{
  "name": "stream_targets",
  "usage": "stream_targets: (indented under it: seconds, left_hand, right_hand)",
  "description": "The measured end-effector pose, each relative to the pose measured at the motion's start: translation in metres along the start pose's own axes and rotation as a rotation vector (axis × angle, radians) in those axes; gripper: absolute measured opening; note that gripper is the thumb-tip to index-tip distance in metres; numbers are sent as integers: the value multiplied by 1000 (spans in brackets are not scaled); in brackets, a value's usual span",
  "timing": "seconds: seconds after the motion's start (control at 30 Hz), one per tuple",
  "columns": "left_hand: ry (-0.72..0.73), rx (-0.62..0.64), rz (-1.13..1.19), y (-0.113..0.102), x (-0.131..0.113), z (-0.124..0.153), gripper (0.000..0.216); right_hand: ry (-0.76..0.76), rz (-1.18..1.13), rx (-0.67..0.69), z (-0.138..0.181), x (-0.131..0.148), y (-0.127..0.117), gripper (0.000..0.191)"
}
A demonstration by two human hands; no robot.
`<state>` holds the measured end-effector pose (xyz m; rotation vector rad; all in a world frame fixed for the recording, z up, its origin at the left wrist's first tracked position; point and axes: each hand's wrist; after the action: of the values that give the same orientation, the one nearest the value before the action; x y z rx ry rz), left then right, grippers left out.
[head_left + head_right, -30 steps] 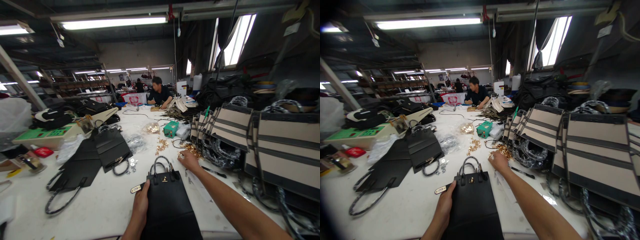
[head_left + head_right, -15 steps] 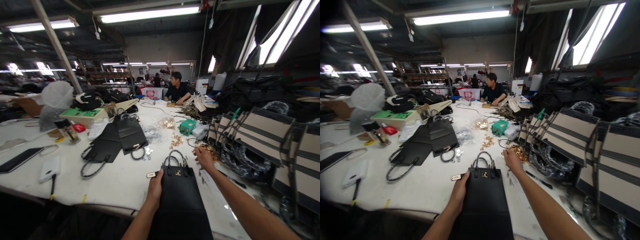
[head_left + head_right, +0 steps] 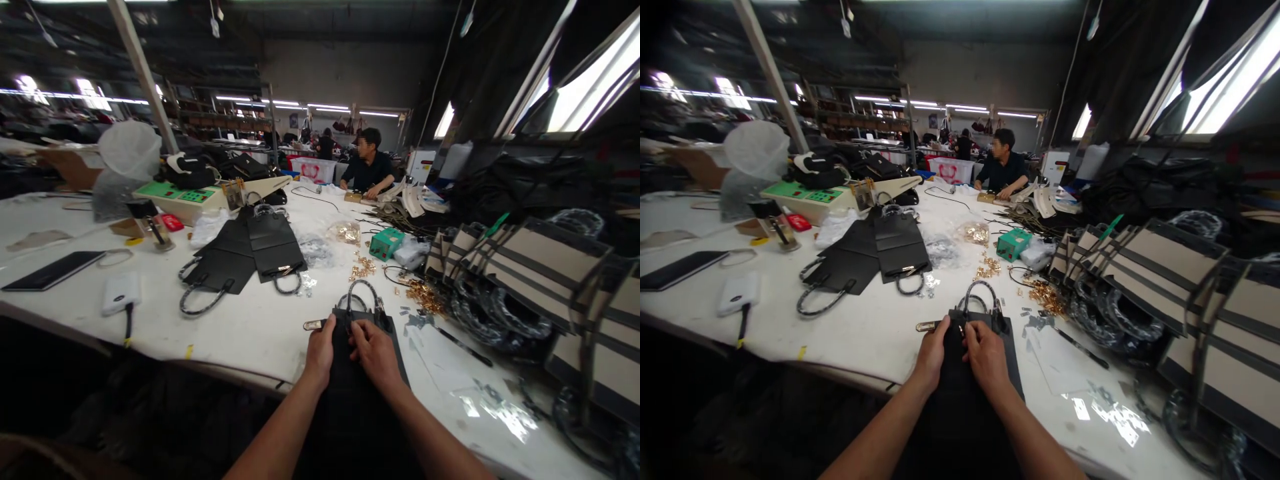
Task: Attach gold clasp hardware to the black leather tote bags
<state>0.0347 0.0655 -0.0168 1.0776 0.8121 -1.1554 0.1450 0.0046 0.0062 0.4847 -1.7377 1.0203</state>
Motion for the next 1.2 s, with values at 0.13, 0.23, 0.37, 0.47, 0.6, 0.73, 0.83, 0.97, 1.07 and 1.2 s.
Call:
stream_targets:
  seconds: [0.13, 0.23, 0.37, 0.47, 0.6, 0.73, 0.83, 0.97, 1.07, 1.2]
  left_hand:
    - [62, -6, 6, -1, -1, 1, 48]
    - [90, 1, 4, -3, -3, 2, 47]
    - [81, 24, 11, -4, -4, 1, 49]
    - [78, 26, 15, -5, -3, 0, 51]
    - [71, 32, -17, -6, 0, -1, 54]
    - [79, 30, -2, -7, 0, -2, 55]
    - [66, 44, 19, -7, 0, -2, 55]
    - [78, 42, 12, -8, 1, -2, 55]
    - [85, 32, 4, -8, 2, -2, 54]
    - [85, 29, -21, -8, 4, -2, 52]
  right_hand:
    - [-112, 131, -86, -2, -2, 7, 40]
    - [-126, 177, -135, -1, -3, 11, 36]
    - [-203, 181, -176, 2, -2, 14, 30]
    - [-203, 115, -194, 3, -2, 12, 30]
    - [-105, 55, -198, 5, -5, 10, 32]
    - [-142, 121, -226, 5, -9, 12, 30]
    - [-200, 175, -246, 3, -9, 14, 28]
    - [-300, 222, -236, 1, -9, 15, 25]
    - [-320, 249, -213, 1, -9, 16, 25]
    - [-266, 244, -179, 2, -8, 17, 26]
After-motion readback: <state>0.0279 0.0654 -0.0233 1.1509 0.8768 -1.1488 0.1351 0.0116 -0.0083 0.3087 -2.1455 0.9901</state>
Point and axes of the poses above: each hand's wrist, its own z-axis away from the middle knuckle, its own y-axis out of the palm, x = y × z, and after that the axes turned 11 degrees about -x, right-handed
